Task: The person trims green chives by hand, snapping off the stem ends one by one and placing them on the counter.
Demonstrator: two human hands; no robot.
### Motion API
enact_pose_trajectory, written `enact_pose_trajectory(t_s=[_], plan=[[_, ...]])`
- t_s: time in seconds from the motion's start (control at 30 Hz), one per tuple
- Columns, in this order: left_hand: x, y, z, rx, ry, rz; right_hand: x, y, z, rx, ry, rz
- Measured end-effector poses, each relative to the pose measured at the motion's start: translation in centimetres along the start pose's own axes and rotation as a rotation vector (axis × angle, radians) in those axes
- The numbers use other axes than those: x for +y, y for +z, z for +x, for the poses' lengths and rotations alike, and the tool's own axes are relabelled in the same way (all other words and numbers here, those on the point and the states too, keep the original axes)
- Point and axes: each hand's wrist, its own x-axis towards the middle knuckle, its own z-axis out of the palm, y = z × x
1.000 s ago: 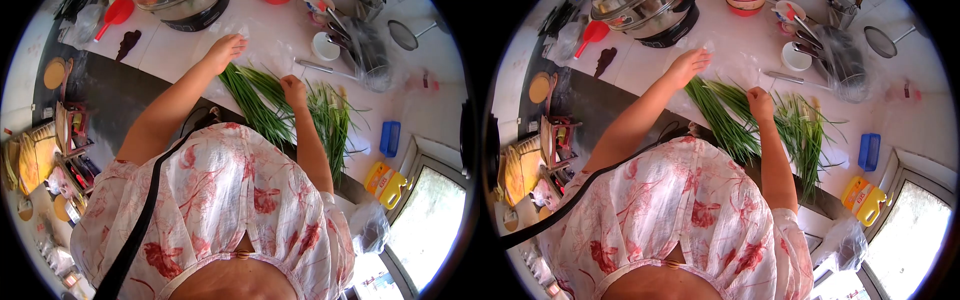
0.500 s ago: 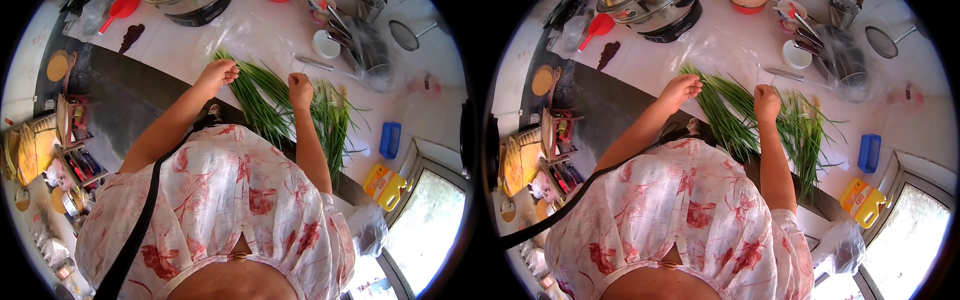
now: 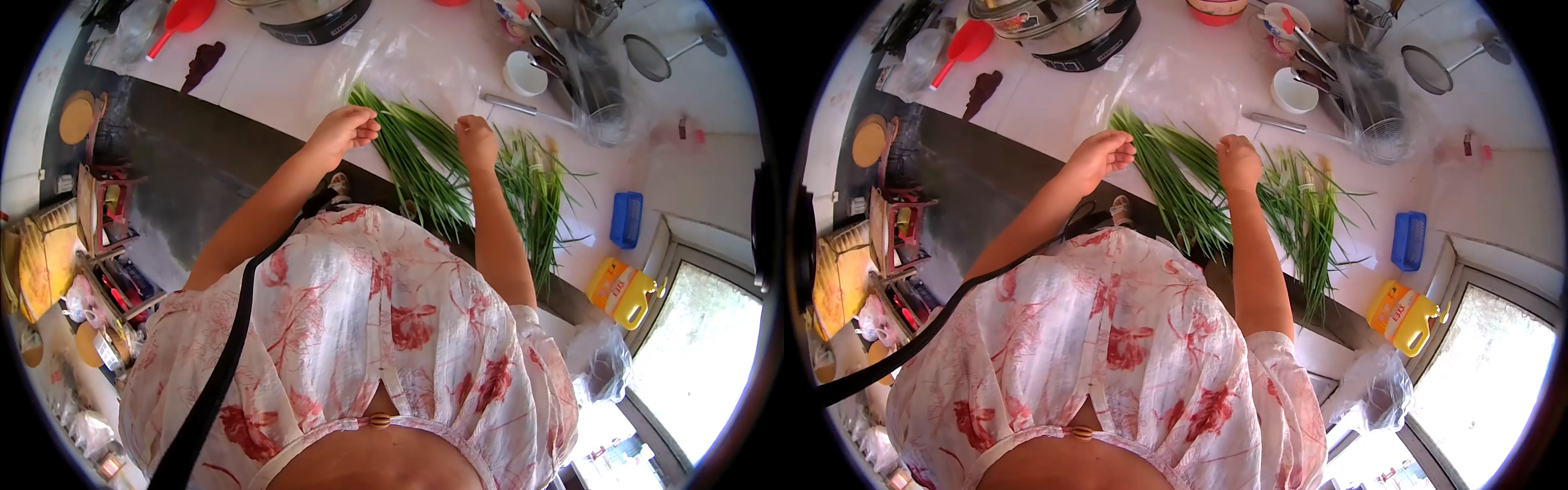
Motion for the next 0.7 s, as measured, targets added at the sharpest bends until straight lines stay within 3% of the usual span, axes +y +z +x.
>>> enact_pose_trajectory(t_s=[0.07, 0.13, 0.23, 0.37, 0.47, 0.53, 0.67, 0.7], plan=[[0.0, 0.3, 0.0, -0.016, -0.002, 0.001, -1.6, 0.5, -0.1, 0.009, -0.058, -0.001], [0.1, 0.5, -0.1, -0.027, -0.005, 0.002, -4.9, 1.1, -0.7, -0.091, -0.337, -0.158], [0.3, 0.6, 0.1, -0.038, -0.006, 0.013, -6.7, 2.8, -1.4, 0.019, -0.317, -0.286], [0.5, 0.2, -0.1, -0.059, 0.001, 0.042, -5.2, 3.2, -1.0, 0.034, -0.252, -0.225], [0.5, 0.8, -0.2, -0.075, 0.024, 0.096, -4.9, 0.9, -0.5, 0.095, -0.156, 0.035], [0.9, 1.5, -0.1, -0.090, 0.051, 0.142, -5.9, -1.5, 0.0, 0.121, 0.037, 0.337], [1.5, 3.3, 0.2, -0.180, 0.123, 0.189, -5.0, -3.5, 0.7, 0.145, 0.143, 0.455], [1.6, 3.8, 0.4, -0.199, 0.167, 0.205, -5.9, -4.6, 0.5, 0.110, 0.180, 0.658]])
